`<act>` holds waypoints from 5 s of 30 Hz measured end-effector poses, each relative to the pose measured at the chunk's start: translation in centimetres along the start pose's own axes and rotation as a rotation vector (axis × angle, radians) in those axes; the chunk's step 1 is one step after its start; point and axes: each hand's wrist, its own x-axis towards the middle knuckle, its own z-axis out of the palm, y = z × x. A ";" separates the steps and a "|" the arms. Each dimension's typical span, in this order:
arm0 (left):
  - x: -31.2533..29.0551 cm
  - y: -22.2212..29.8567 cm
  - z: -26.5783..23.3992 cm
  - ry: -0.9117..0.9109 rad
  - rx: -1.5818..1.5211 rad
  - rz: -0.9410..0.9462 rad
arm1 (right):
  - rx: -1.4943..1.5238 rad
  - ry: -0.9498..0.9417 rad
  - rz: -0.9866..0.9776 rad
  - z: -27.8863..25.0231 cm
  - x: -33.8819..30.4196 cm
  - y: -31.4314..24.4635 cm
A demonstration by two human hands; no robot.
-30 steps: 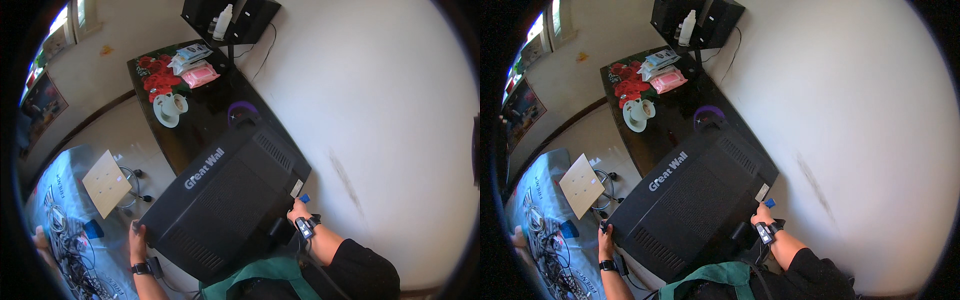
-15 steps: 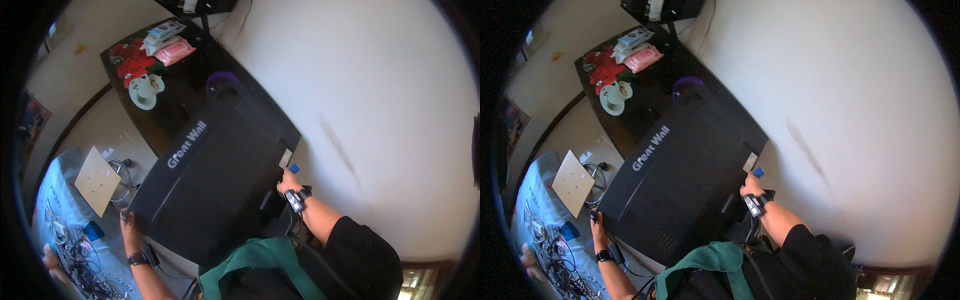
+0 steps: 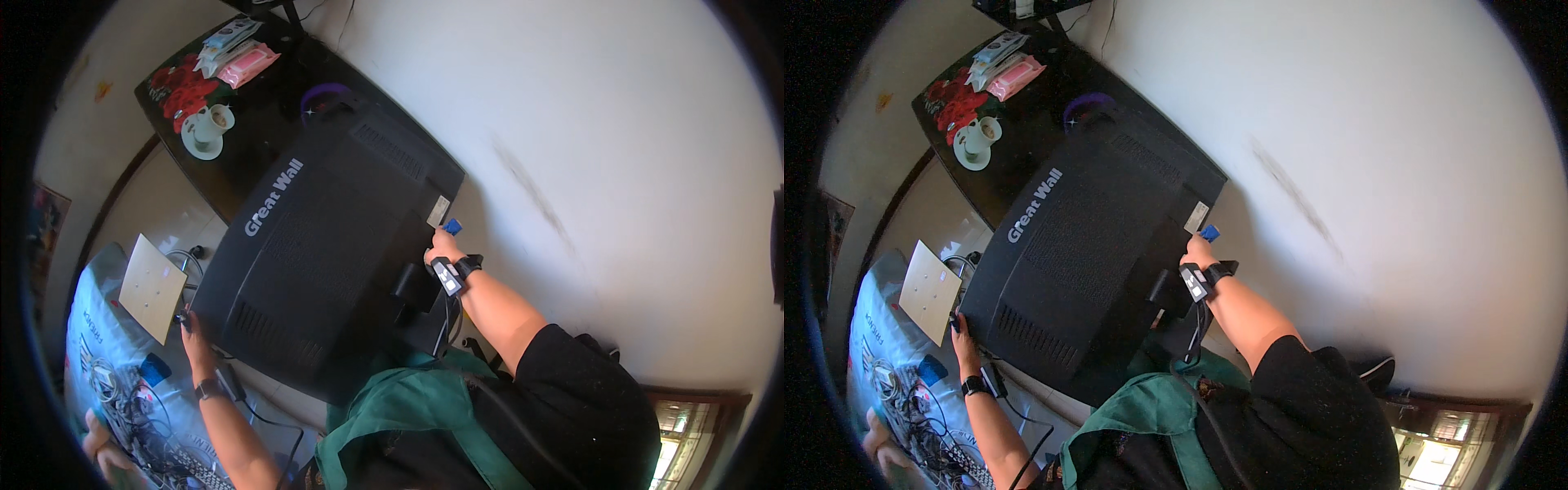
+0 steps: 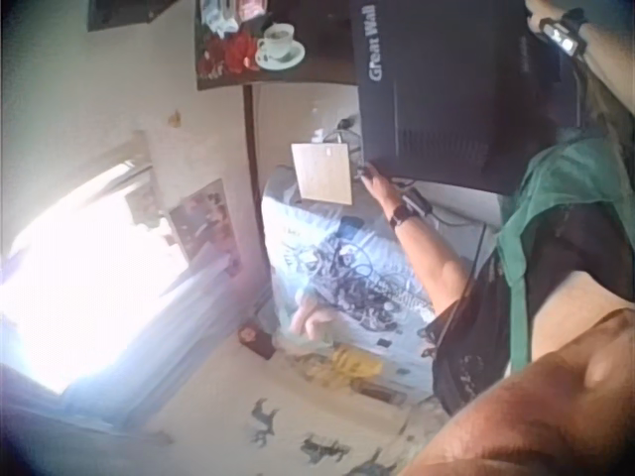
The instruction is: The person picks up a power strip and places it on a bed, then sorts through various cables and a keyboard. They pick up a computer monitor and connect multiple cables to its rear ports.
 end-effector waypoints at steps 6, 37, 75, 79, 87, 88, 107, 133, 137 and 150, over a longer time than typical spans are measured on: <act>-3.2 -0.4 1.6 0.123 -0.073 -0.181 | 0.313 -0.076 0.279 2.8 0.8 2.5; -28.4 0.2 9.6 -0.134 0.135 -0.439 | 1.532 -0.426 -0.165 -15.7 -13.6 12.1; -19.9 12.8 28.0 -0.265 0.389 -0.029 | 1.071 -0.826 -0.048 -4.6 5.1 3.0; -16.3 12.8 30.5 -0.333 0.461 0.029 | 0.989 -0.899 -0.008 -3.9 5.7 0.9; -11.0 10.9 35.3 -0.366 0.930 0.657 | 0.951 -0.884 0.061 -3.0 6.2 -0.5; -10.2 10.7 35.5 -0.425 1.011 0.687 | 0.940 -0.862 0.063 -3.1 6.0 -0.7; -7.5 8.4 36.7 -0.467 1.280 0.802 | 1.004 -0.842 0.125 -3.4 5.9 -0.5; -7.6 8.3 36.7 -0.473 1.245 0.801 | 0.782 -0.695 -0.010 -3.3 6.2 -1.2; -7.5 8.1 36.9 -0.478 1.285 0.824 | 0.759 -0.655 0.017 -3.7 6.1 -1.4; -7.6 8.5 36.5 -0.482 1.326 0.832 | 0.480 -0.353 -0.094 -2.6 6.0 -1.9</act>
